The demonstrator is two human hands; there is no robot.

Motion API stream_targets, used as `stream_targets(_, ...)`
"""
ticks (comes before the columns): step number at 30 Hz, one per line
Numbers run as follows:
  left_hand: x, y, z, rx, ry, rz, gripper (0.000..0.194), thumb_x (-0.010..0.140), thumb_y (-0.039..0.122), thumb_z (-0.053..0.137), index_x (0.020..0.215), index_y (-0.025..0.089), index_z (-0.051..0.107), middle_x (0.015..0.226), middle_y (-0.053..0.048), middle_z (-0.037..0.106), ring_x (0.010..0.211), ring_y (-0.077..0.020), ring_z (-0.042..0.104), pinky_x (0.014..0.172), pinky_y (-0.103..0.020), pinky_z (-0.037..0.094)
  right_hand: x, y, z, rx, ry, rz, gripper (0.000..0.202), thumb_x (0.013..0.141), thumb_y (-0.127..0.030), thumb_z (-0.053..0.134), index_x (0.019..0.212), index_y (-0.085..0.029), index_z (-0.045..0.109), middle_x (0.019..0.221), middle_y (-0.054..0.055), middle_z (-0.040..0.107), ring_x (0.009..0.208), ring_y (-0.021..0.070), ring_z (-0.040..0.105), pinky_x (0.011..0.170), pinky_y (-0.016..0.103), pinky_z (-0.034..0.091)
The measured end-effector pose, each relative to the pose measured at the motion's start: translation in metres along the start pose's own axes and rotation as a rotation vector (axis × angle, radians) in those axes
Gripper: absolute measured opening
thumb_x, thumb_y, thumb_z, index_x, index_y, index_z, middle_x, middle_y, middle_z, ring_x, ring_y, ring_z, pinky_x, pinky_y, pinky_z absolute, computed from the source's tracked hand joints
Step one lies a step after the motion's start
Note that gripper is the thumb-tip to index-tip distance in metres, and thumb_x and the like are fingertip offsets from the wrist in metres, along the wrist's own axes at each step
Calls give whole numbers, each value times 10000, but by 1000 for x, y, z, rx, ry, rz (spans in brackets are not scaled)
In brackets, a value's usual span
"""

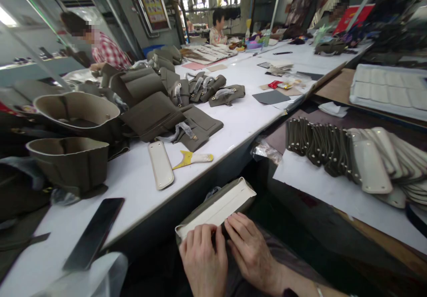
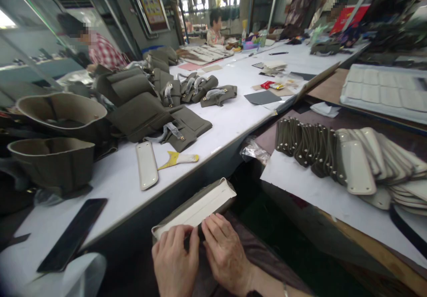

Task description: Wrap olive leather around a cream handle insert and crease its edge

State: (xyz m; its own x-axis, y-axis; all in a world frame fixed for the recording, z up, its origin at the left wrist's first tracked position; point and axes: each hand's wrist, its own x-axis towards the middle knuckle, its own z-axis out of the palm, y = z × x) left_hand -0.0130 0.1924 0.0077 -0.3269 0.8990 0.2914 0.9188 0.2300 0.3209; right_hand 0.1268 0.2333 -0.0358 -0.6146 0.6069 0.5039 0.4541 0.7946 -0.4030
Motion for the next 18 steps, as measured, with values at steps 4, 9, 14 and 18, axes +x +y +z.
stream_targets(4,-6,-5,-2,-39,70,-36,107,897,278,567,818,226,616,823,-48,662,846,-256,569,842,-441,366,3,-11,5,27,-12,-43,520,884,-21,422,1400,-59,461,1292,169,597,1285,285,484,1068,499,491)
stream_targets(9,-35,-33,10,-269,337,-107,165,867,251,620,1030,224,610,1114,-92,642,1097,-271,568,1038,-515,357,5,-22,9,12,-64,-73,509,894,-39,448,1402,-49,463,1317,172,581,1294,294,474,1077,494,484)
stream_targets(14,-68,-60,56,-1031,405,-995,291,947,472,392,979,235,557,1080,-100,623,1061,-252,623,937,-458,518,6,-27,12,6,-85,-103,507,904,-62,486,1410,-54,458,1325,175,571,1297,304,462,1067,508,484)
stream_targets(18,-63,-52,101,-1267,215,-1041,413,920,500,347,760,218,602,767,-96,658,768,-269,695,697,-451,604,5,-27,15,6,-72,-105,508,912,-77,488,1419,-75,456,1332,177,559,1296,318,454,1028,526,503)
